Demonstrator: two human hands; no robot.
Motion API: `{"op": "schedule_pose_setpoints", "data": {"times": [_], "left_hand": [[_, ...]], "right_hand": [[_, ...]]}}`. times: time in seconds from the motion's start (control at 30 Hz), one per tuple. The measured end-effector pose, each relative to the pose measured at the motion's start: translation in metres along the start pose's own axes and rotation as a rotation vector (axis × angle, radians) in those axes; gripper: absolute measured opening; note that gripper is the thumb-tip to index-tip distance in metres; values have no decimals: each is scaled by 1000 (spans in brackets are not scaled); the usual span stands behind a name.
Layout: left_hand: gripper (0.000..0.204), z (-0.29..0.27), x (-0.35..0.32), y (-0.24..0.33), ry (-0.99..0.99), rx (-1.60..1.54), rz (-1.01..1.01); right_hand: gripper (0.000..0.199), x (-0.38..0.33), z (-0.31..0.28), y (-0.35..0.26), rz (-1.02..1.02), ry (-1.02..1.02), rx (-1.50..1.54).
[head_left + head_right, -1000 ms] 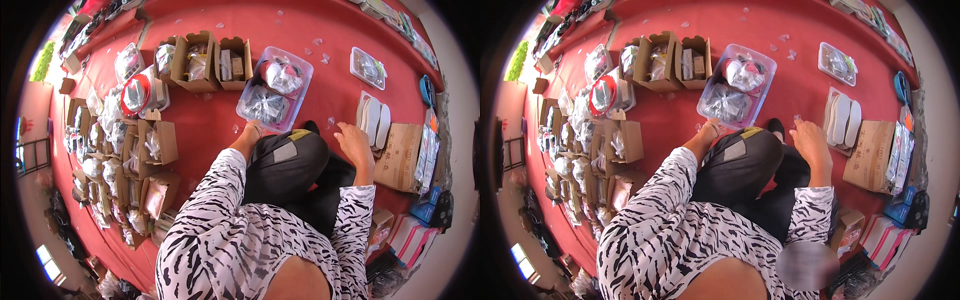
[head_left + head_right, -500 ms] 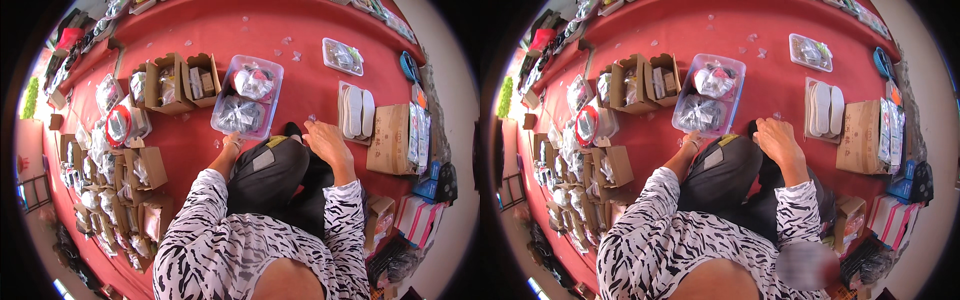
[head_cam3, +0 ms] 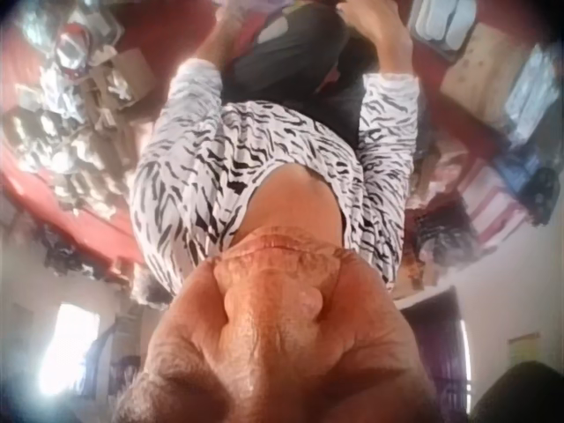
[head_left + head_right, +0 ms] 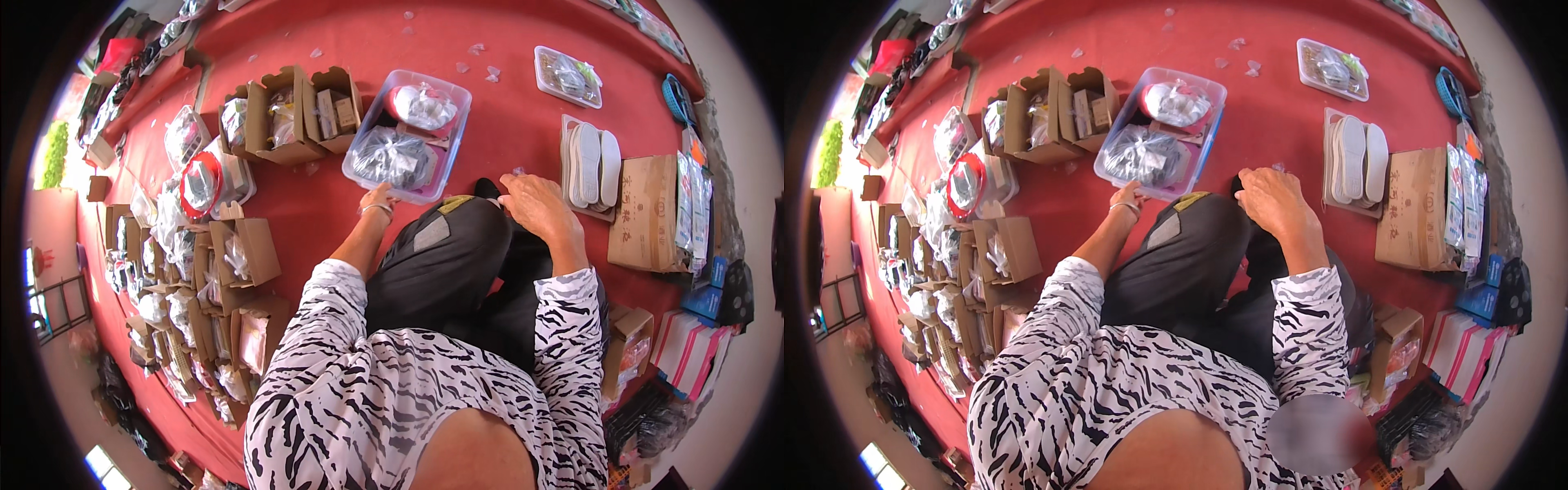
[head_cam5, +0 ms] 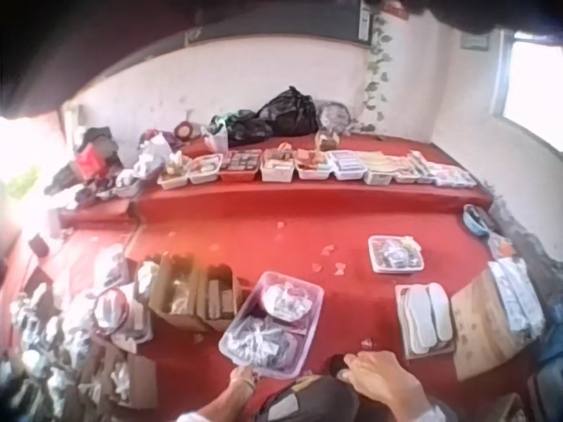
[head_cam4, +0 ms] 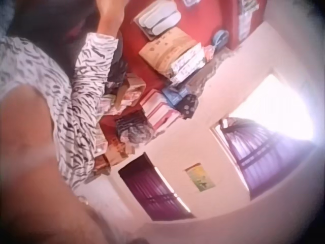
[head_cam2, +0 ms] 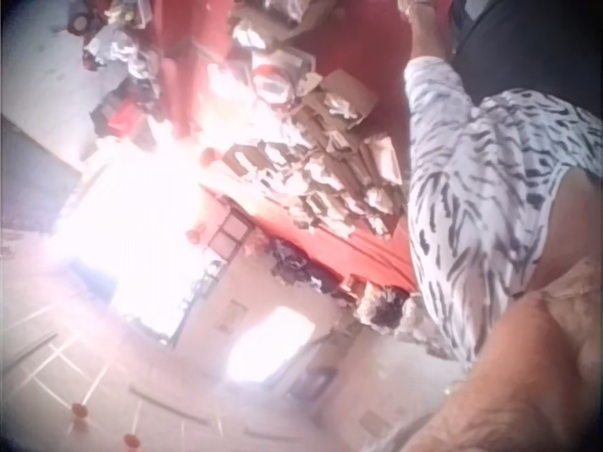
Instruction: The person sits on a red floor and organizes various small items into plastic containers. They handle a black shoe insole, placing it into a clear plastic bin, then sort through multiple small plastic bags containing hardware or craft supplies, arranging them neatly inside the bin. The person also handles a small grey rectangular object and a bag of wooden sticks.
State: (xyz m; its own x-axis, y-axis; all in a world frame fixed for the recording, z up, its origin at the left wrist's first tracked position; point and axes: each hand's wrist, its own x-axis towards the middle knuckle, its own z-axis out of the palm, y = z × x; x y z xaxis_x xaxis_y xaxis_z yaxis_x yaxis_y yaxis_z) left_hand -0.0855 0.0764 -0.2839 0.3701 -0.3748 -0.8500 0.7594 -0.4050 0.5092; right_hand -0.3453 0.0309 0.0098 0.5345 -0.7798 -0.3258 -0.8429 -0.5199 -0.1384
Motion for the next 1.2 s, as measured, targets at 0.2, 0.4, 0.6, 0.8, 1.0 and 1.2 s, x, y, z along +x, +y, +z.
{"op": "schedule_pose_setpoints", "data": {"times": [0.2, 0.4, 0.6, 0.8, 1.0, 1.2], "left_hand": [[12, -69, 18, 17, 34, 116, 42], [12, -103, 7, 27, 57, 188, 115], [16, -149, -39, 23, 214, 388, -17], [22, -240, -30, -1, 247, 296, -37], [17, -247, -23, -5, 211, 329, -57], [16, -261, 13, 51, 227, 592, 104]], "right_hand": [[21, -3, 3, 4, 4, -26, -5], [22, -1, 1, -2, 9, -46, -4], [21, 0, 1, -4, 10, -40, -73], [20, 5, 3, -11, -41, -26, -77], [18, 10, 7, -11, -36, -27, -98], [19, 13, -2, -19, -5, -91, -133]]}}
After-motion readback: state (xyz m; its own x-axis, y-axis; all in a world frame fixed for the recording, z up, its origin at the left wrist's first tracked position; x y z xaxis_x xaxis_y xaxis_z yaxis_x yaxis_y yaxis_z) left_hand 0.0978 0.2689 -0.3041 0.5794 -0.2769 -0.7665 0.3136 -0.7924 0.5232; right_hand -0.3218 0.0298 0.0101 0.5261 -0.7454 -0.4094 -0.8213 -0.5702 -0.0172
